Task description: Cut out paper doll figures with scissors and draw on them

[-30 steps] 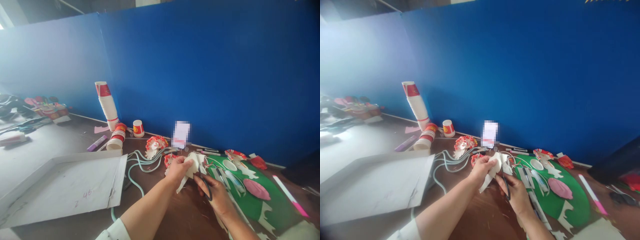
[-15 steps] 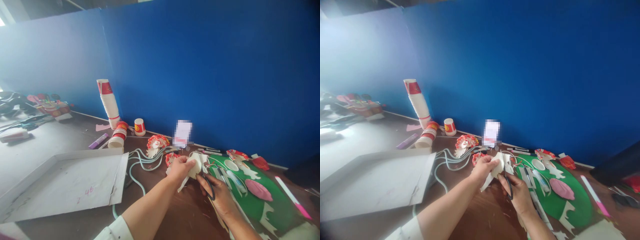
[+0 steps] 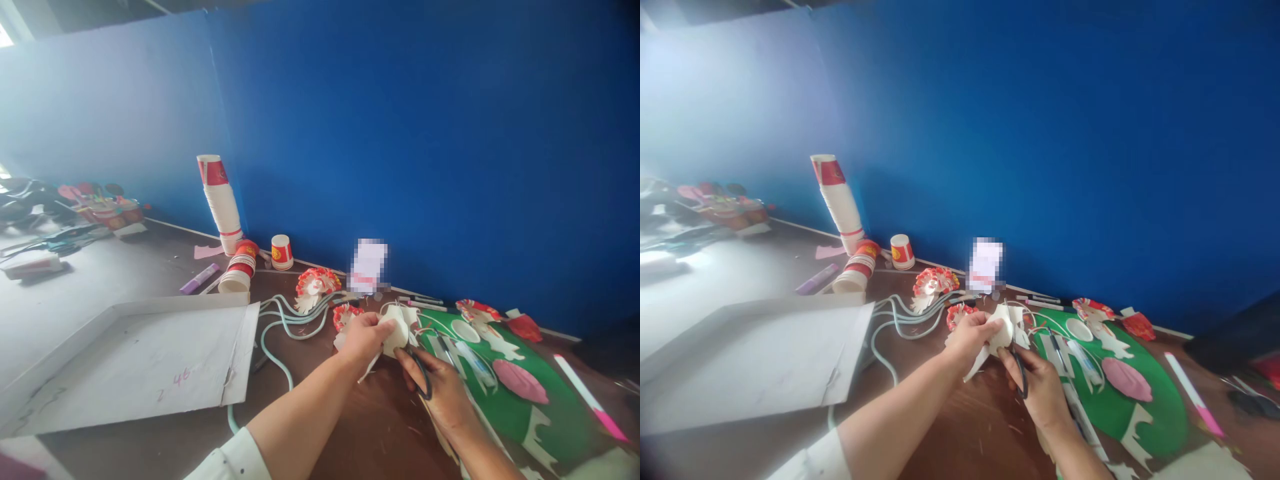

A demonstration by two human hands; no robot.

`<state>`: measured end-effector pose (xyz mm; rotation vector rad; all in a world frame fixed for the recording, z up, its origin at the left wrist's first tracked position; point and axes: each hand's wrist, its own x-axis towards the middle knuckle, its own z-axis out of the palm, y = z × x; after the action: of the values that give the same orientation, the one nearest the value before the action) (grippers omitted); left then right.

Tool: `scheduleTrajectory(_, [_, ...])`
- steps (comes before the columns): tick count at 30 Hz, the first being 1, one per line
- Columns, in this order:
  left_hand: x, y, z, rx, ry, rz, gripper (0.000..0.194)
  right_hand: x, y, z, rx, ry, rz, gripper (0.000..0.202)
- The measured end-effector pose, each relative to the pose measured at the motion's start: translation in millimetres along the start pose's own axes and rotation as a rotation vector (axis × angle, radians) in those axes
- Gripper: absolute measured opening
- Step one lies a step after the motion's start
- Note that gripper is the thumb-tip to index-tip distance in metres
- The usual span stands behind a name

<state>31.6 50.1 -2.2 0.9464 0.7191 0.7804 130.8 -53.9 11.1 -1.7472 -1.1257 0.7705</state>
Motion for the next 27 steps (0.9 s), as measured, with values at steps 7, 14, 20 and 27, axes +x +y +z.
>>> scheduleTrajectory(7, [-1.0, 0.6, 0.9, 0.009, 0.000, 0.010, 0.037, -1.4, -3.4, 2.1, -0.017, 0.026, -0.019, 0.038])
scheduleTrajectory(14, [-1.3, 0.5, 1.6, -0.003, 0.012, 0.042, 0.039, -1.3, -2.1, 2.1, -0.008, 0.021, 0.004, 0.037])
scheduleTrajectory(20, [-0.4, -1.1, 1.1, -0.003, 0.012, 0.038, 0.040, 0.1, 2.0, 2.7, 0.002, 0.035, -0.002, 0.036])
scheduleTrajectory(27, [-1.3, 3.0, 1.2, -0.014, 0.005, 0.014, 0.040, 1.8, 5.9, 1.0, -0.010, 0.025, -0.007, 0.032])
